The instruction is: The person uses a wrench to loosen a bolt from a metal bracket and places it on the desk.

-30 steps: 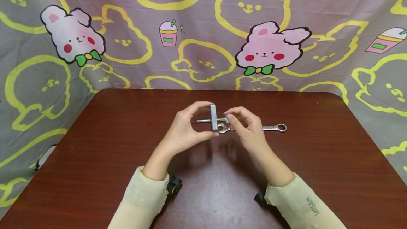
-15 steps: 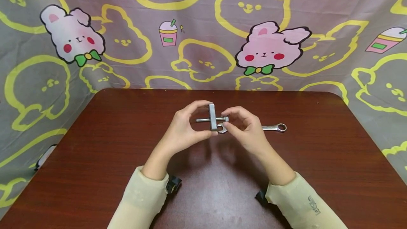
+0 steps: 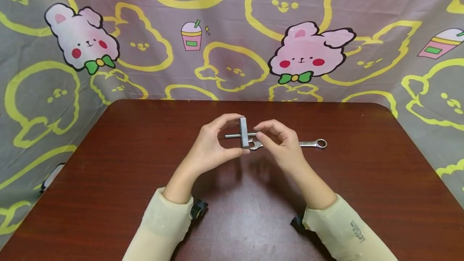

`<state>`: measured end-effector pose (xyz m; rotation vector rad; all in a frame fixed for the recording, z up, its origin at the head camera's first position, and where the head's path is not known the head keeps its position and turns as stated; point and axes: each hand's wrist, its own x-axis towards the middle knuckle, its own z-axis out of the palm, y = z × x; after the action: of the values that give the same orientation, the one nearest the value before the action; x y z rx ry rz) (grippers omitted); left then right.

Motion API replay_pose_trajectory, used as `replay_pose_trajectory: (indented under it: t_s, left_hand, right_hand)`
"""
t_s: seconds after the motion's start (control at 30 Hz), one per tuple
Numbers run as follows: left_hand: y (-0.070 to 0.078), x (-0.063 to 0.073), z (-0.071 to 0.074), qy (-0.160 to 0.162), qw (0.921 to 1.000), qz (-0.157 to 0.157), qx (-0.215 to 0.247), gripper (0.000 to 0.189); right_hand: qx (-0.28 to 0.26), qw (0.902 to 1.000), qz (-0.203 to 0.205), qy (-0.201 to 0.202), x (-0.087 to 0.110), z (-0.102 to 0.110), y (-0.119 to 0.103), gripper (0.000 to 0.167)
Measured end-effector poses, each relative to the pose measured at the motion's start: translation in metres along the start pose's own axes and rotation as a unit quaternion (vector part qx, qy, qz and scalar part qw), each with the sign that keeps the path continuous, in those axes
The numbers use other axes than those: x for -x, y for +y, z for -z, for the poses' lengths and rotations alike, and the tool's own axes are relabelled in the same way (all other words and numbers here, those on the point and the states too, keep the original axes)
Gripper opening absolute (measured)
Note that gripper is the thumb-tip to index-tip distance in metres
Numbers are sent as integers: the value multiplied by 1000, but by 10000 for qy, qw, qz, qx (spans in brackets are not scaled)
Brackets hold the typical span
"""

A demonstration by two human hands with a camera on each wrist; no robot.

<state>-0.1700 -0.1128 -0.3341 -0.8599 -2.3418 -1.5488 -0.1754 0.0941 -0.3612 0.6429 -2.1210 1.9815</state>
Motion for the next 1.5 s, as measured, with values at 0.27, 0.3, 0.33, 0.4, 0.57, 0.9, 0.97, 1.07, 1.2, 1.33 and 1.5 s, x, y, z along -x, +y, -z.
replay_pose_trajectory:
  t_s: [0.27, 0.3, 0.33, 0.4, 0.57, 0.9, 0.97, 1.07, 1.2, 1.33, 1.5]
  left_hand:
    - [1, 0, 1, -2, 10000, 34, 2, 70]
    - [0, 0, 1, -10, 10000, 33, 12, 70]
    - [0, 0, 1, -11, 10000, 31, 9, 70]
    - [0, 0, 0, -13, 10000, 22, 21, 70]
    - [-1, 0, 0, 12, 10000, -4, -39, 72]
    - [1, 0, 1, 40, 10000, -3, -32, 70]
    - [1, 0, 2, 73, 10000, 17, 7, 70]
    - [2, 0, 4, 119, 9999, 42, -12, 71]
    - [4, 1, 4, 108, 9999, 30, -8, 72]
    - [5, 1, 3, 63, 10000, -2, 52, 71]
    - [5, 1, 2, 59, 10000, -43, -45, 70]
  right_hand:
    - [184, 9989, 334, -279, 0, 1, -1, 23]
    - [139, 9991, 294, -277, 0, 1, -1, 23]
    - [88, 9993, 247, -273, 0, 1, -2, 23]
    - [26, 9996, 152, -237, 0, 1, -2, 22]
    - [-6, 9999, -92, 40, 0, 1, -2, 16]
    - [95, 9998, 92, 135, -1, 1, -1, 15]
    - [195, 9994, 277, 58, -1, 1, -1, 20]
    - [287, 9984, 494, -45, -1, 2, -2, 25]
    - [291, 9984, 476, -60, 0, 3, -3, 28]
    - [240, 9990, 365, -46, 0, 4, -4, 26]
    - [-86, 9999, 114, 65, 0, 4, -3, 17]
